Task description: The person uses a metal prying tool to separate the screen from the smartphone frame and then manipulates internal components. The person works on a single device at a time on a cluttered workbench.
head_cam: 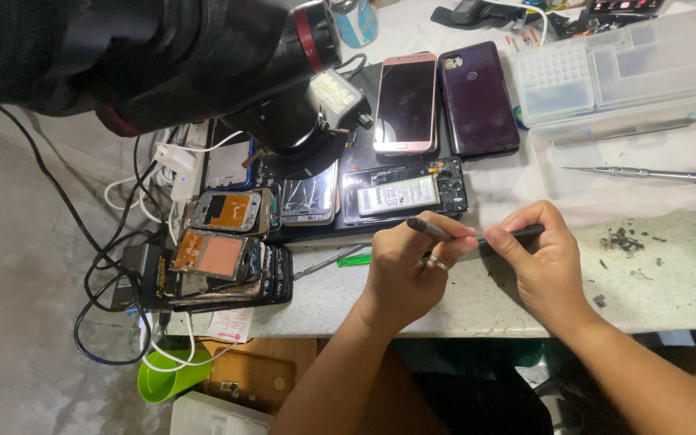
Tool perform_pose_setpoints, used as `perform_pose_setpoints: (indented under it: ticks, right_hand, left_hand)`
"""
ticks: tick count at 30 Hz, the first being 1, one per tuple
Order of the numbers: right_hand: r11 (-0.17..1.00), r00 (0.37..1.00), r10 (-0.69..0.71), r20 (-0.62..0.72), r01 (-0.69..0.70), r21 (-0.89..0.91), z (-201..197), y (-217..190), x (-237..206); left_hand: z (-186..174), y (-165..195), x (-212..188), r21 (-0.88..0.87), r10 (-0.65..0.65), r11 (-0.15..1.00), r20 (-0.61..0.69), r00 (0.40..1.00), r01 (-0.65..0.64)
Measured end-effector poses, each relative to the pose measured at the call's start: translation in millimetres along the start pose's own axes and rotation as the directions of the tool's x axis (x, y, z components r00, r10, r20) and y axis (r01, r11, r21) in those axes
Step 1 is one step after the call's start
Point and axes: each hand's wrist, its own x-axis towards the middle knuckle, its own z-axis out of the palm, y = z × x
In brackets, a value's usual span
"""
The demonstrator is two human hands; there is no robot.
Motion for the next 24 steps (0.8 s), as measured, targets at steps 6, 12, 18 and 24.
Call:
perform_pose_setpoints:
  ticks: [6,12,18,24]
  right_hand:
    - [1.000,1.000,0.005,0.002,-0.005,0.004,-0.1,0.0,0.9]
    - [1.000,1.000,-0.011,0.009,0.011,0.023,-0.1,0.2,1.0]
    - [0.999,1.000,-0.013,0.013,0.013,0.032,-0.4,0.4,1.3]
    - [0.995,0.999,0.036,0.013,-0.037,0.095,0.0,0.3,0.6]
  left_hand:
    - [-0.6,2.6,2.3,0.039,-0.012,0.999,0.018,1.000,0.011]
    - [-1.7,4.2,1.6,0.000,-0.010,1.000,0.037,0.999,0.010]
    - [-1.2,6.2,1.5,-0.048,-0.077,0.996,0.056,0.996,0.079]
    - [-7.0,10.7,0.4,-0.085,-0.017,0.996,0.077,0.997,0.024]
